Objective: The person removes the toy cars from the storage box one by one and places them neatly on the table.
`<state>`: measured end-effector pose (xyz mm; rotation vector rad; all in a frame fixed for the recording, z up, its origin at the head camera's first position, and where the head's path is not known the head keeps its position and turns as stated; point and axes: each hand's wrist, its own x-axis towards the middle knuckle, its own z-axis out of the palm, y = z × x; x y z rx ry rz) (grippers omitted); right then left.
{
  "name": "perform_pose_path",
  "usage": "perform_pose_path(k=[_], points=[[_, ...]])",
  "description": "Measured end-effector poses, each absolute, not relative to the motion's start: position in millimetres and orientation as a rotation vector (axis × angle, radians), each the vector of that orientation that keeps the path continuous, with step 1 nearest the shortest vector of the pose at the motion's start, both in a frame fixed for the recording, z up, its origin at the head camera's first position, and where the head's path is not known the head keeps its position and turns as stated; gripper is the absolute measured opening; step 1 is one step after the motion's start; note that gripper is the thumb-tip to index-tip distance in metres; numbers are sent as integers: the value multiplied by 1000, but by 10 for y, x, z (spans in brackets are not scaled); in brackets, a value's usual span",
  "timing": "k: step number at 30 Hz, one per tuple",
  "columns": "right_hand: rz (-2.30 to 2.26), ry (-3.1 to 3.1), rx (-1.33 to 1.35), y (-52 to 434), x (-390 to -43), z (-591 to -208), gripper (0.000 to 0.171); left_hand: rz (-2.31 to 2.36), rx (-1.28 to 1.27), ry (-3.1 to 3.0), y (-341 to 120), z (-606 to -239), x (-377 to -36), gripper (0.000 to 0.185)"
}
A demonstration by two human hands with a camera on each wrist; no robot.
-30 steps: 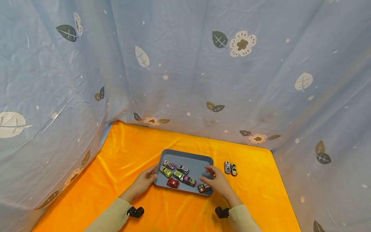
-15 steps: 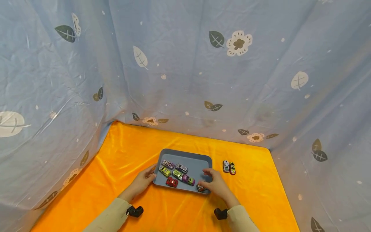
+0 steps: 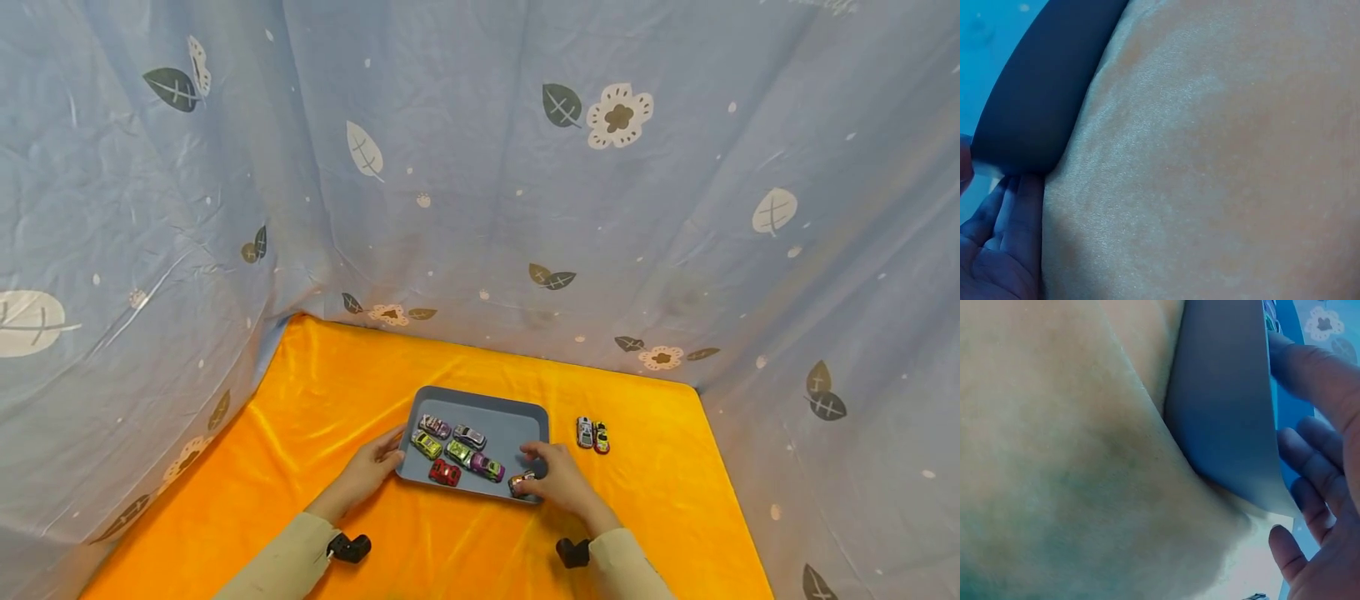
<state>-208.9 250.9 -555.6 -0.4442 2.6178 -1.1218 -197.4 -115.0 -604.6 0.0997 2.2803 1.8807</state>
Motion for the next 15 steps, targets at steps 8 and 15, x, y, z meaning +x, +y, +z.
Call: perform_pose_path(k=[8, 15], points=[[-884, 2727, -486, 2476, -2082, -5515, 52, 1903, 116, 2243, -1149, -6007, -1956, 55], [-754, 2804, -547, 2453, -2108, -5573, 43, 1918, 134, 2233, -1155, -5996, -1947, 54]])
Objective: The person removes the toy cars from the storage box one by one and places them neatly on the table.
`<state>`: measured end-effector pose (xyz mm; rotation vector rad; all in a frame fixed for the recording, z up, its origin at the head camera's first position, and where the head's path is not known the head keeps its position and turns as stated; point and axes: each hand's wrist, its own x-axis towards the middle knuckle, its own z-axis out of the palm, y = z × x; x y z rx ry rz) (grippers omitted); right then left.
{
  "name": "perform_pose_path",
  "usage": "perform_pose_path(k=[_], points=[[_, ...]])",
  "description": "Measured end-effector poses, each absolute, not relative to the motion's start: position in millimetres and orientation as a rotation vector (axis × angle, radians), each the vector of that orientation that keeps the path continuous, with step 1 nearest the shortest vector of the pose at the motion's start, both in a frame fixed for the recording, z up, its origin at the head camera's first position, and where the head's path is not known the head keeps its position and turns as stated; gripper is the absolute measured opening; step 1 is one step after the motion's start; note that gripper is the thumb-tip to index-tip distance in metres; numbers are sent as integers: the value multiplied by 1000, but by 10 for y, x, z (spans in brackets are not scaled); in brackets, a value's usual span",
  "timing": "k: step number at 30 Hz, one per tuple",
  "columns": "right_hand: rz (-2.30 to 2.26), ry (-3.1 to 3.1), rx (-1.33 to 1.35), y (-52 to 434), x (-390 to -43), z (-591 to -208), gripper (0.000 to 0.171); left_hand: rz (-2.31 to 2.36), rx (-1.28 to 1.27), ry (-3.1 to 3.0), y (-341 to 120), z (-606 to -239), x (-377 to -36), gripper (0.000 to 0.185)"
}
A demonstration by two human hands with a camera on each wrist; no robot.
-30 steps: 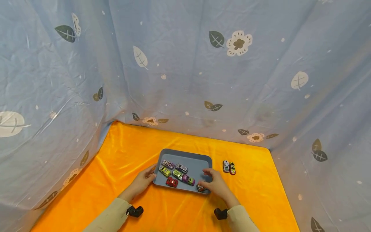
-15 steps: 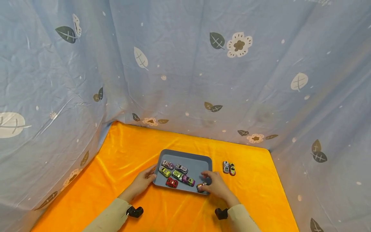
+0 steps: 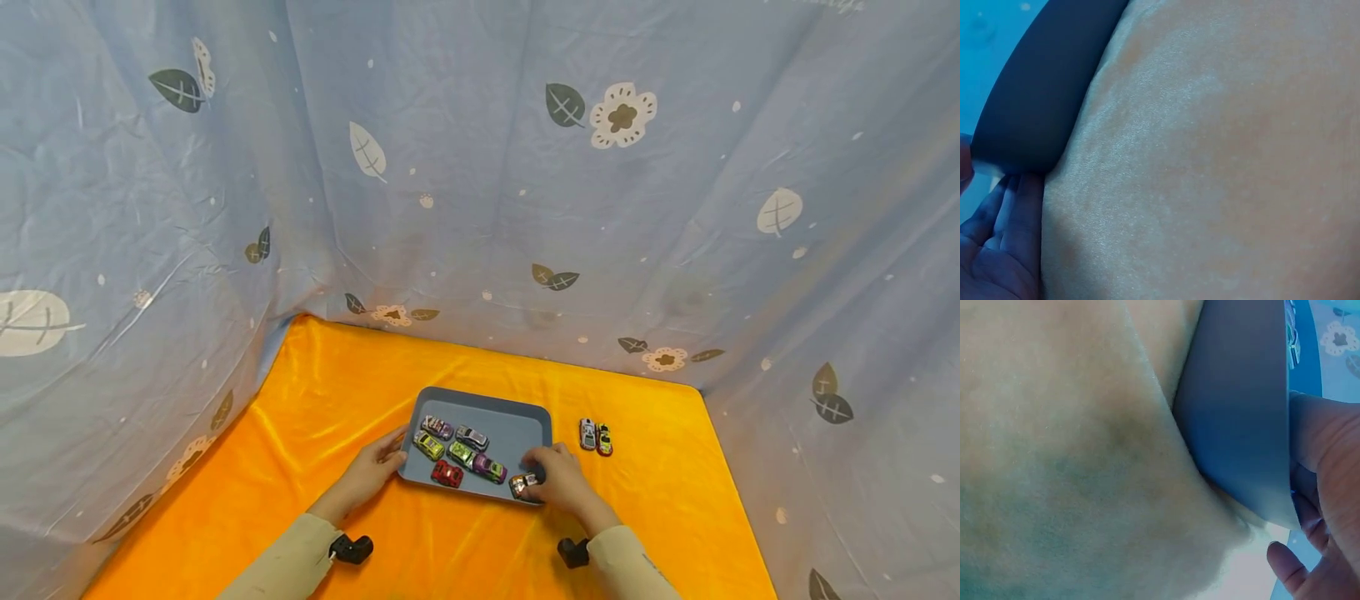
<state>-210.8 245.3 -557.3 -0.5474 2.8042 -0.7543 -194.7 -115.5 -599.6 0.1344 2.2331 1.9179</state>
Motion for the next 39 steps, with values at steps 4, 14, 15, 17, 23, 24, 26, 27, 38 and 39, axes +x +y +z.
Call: perform_pose_path(k=[4, 14, 15, 17, 23, 24, 26, 27, 38, 39], points=[[-761, 2824, -551, 2451, -2121, -5621, 35, 1932, 146, 2215, -1153, -6009, -1944, 54], [-783, 2852, -602, 2447, -2128, -5688, 24, 1894, 114, 2240, -1143, -6001, -1939, 55], [-769, 2862, -607, 2443, -2128, -5691, 23, 1894, 113, 2242, -1142, -5998, -1940, 54], [-724, 2896, -622, 2429, -2127, -5702, 23, 1892, 113, 2241, -1140, -5993, -1939, 54], [-617, 2945, -656, 2362, -2131, -5715, 26, 1887, 114, 2249, -1132, -5988, -1941, 54], [-616, 2950, -658, 2351, -2132, -5712, 26, 1884, 111, 2253, -1133, -5992, -1943, 54], [-636, 2953, -639, 2336, -2128, -5713, 25, 1875, 107, 2263, -1133, -6006, -1945, 54], [-654, 2951, -622, 2329, -2127, -5711, 25, 1874, 105, 2265, -1134, -6012, -1947, 54], [-902, 2948, -415, 2322, -2123, -5606, 28, 1869, 84, 2265, -1133, -6000, -1937, 54], [-940, 2952, -397, 2329, -2125, -5597, 29, 1874, 76, 2259, -1132, -5993, -1938, 54]])
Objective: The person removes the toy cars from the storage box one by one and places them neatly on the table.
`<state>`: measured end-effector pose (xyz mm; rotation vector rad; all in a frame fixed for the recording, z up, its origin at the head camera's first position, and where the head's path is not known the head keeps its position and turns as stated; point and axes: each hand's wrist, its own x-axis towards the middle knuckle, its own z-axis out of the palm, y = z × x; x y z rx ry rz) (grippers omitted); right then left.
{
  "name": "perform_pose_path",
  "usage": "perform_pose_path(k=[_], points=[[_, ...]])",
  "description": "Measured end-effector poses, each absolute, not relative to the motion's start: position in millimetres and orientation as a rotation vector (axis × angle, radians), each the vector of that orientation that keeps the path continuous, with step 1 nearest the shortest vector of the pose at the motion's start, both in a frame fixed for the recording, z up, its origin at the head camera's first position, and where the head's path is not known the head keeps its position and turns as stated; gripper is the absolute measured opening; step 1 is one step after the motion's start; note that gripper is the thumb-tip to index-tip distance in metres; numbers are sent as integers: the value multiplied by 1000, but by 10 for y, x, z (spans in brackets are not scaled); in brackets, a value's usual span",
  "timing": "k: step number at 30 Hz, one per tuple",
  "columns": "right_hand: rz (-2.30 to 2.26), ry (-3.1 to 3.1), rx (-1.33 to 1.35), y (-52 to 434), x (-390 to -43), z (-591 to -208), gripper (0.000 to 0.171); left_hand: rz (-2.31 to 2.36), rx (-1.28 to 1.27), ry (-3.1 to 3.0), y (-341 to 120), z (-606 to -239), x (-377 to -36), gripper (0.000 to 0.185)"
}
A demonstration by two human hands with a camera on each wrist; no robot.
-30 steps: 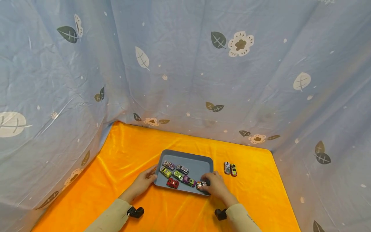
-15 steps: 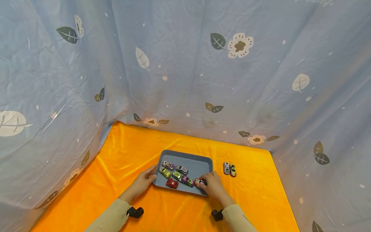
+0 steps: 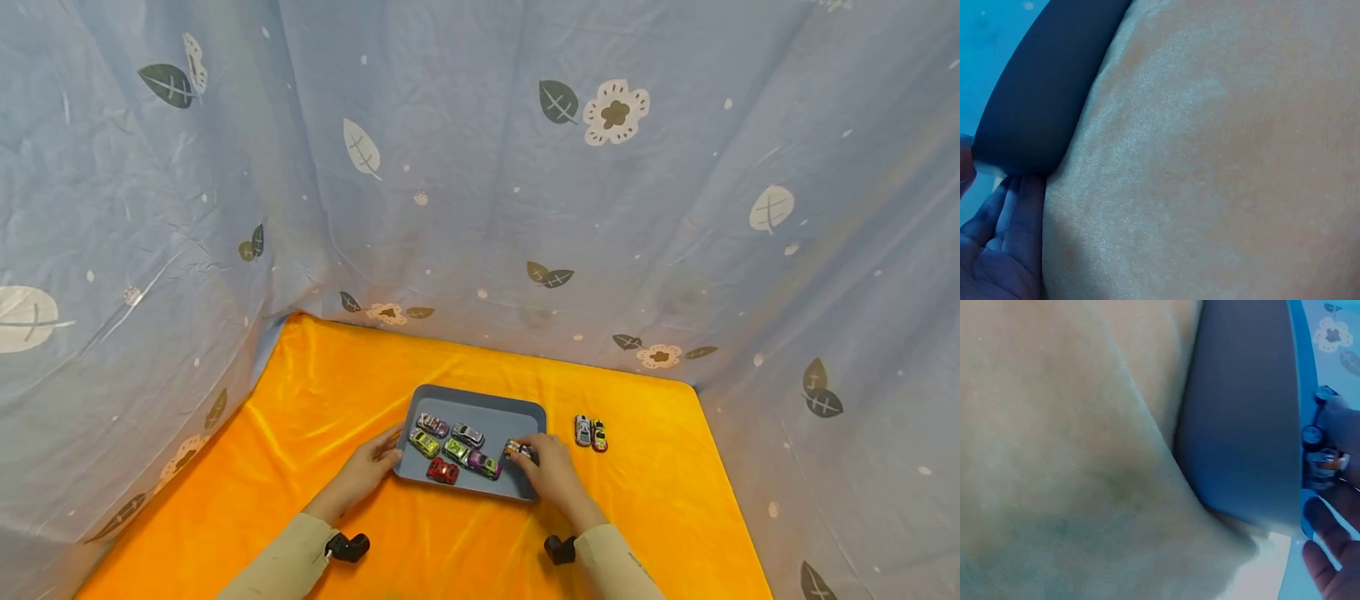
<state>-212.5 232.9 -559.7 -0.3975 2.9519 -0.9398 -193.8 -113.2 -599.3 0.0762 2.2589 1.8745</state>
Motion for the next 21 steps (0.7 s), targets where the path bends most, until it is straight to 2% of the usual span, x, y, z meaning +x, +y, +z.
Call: perform_pose_path(k=[10, 21], points=[[-1203, 2966, -252, 2421, -2126, -5478, 40, 1899, 89, 2240, -1136, -5969, -1935, 54], [-1296, 3076, -102, 2603, -2167, -5521, 38, 1911, 113, 2227, -1137, -6005, -1950, 54]])
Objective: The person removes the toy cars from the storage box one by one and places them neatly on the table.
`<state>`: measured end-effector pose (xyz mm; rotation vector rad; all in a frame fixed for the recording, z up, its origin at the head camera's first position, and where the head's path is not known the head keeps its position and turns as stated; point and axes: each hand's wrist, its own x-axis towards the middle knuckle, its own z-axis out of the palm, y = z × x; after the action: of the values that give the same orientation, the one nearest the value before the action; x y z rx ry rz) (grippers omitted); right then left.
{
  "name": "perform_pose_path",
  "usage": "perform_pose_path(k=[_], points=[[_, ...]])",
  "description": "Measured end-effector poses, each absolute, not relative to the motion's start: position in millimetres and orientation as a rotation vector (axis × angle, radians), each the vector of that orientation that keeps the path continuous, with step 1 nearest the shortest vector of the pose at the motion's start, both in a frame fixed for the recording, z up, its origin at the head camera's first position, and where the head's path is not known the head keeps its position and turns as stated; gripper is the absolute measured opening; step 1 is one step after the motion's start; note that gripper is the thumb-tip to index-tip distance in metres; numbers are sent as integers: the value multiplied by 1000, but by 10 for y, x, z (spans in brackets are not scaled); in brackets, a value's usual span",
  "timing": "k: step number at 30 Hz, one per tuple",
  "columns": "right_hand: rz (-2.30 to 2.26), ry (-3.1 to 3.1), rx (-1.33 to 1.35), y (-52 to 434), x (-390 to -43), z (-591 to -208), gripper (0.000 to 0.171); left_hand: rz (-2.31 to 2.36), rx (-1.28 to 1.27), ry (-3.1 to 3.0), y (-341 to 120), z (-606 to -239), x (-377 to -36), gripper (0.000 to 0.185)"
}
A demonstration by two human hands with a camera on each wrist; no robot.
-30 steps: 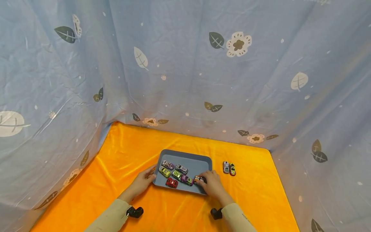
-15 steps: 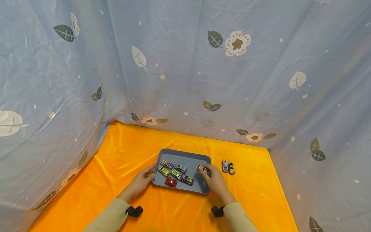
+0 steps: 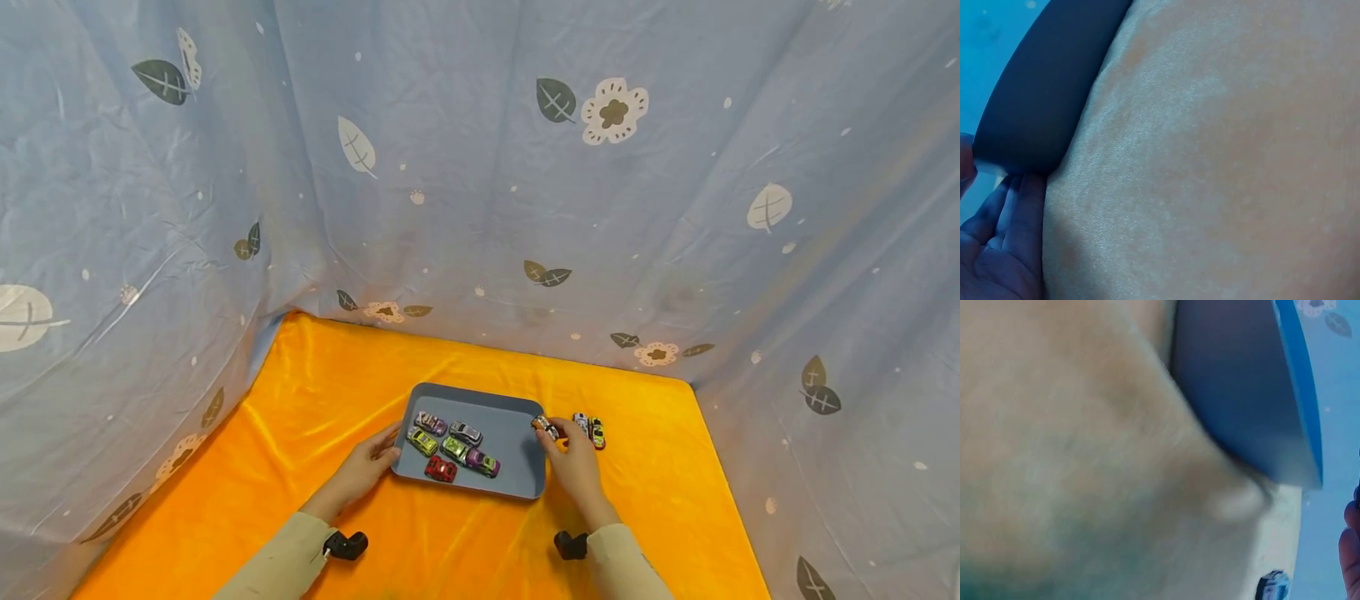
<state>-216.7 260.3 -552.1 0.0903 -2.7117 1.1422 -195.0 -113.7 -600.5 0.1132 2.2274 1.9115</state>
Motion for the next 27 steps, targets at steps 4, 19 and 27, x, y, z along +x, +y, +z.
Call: perform_pose_path(k=[4, 19, 27], points=[[1184, -2679, -15, 2701, -2161, -5608, 43, 1924, 100, 2218, -1127, -6007, -1940, 53], [1460, -2516, -493, 3139, -2213, -5718, 64, 1923, 90, 2215, -1144, -6003, -1949, 53], [1554, -2392, -714, 3364, -2244, -5757, 78, 1942, 133, 2212, -1154, -6000, -1949, 54]])
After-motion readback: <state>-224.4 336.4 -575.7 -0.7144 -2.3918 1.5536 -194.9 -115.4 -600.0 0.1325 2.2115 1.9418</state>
